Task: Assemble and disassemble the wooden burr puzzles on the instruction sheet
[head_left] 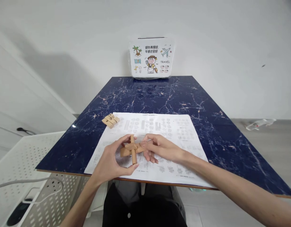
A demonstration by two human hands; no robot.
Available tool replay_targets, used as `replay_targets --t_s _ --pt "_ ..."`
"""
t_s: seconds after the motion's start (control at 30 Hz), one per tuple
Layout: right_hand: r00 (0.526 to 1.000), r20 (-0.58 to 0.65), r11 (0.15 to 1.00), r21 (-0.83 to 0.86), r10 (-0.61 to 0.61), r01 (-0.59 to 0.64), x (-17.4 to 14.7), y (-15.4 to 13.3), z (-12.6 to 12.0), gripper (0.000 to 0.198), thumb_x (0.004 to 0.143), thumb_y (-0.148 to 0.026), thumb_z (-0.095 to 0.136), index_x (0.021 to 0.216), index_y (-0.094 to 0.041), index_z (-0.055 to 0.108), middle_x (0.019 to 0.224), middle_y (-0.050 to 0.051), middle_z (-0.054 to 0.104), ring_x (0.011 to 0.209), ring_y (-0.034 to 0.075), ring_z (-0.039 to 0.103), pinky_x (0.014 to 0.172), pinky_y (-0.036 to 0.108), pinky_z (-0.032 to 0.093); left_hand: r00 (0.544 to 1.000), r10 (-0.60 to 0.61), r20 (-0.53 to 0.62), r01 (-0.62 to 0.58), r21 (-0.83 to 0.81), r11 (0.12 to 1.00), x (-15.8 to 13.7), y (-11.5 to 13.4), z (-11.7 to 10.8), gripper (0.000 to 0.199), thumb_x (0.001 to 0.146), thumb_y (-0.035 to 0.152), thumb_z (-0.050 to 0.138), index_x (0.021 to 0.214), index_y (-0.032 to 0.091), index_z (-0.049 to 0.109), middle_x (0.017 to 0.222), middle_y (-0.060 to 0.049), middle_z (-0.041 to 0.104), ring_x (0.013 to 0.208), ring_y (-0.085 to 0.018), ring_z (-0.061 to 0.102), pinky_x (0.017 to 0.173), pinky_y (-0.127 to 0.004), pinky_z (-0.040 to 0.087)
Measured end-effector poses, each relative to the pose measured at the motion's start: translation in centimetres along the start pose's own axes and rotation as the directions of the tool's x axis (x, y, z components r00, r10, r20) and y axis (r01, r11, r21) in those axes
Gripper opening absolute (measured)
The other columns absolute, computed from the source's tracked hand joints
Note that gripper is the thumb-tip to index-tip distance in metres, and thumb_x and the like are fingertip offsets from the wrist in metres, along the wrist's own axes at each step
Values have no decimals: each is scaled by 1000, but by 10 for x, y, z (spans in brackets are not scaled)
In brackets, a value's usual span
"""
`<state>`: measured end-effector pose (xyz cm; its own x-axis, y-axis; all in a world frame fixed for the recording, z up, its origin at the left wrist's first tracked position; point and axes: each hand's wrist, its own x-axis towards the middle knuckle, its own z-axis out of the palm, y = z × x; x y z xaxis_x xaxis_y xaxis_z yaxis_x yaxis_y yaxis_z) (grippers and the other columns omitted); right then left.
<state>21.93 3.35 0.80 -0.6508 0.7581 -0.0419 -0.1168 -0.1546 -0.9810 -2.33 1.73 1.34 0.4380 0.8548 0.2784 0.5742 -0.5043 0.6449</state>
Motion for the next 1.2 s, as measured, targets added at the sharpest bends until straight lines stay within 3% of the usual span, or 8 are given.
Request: replay_targets --t_s 0.33,0.73,1.2 --pt "998 27 993 -105 54 -51 -4 -4 -2 31 105 -48 57 92 -19 57 62 -5 63 46 7 47 46 22 37 1000 9 14 -9 -28 1000 0 3 1 86 69 30 88 147 25 53 141 -11 69 122 -34 71 106 -50 58" --pt "996 -39 996 -48 80 -82 -4 1 5 40 99 -59 63 92 -20 55 68 -2 65 52 10 52 47 23 35 999 -32 -14 30 -79 996 -1 7 0 88 65 39 97 142 27 57 129 -7 75 110 -29 74 103 -44 59" --pt "995 -33 992 -86 92 -95 -5 1 1 40 101 -58 61 94 -20 55 69 -2 63 52 10 50 47 24 36 1000 -25 -18 24 -50 998 -2 9 4 86 66 32 92 143 27 54 130 -8 72 108 -29 72 101 -48 57"
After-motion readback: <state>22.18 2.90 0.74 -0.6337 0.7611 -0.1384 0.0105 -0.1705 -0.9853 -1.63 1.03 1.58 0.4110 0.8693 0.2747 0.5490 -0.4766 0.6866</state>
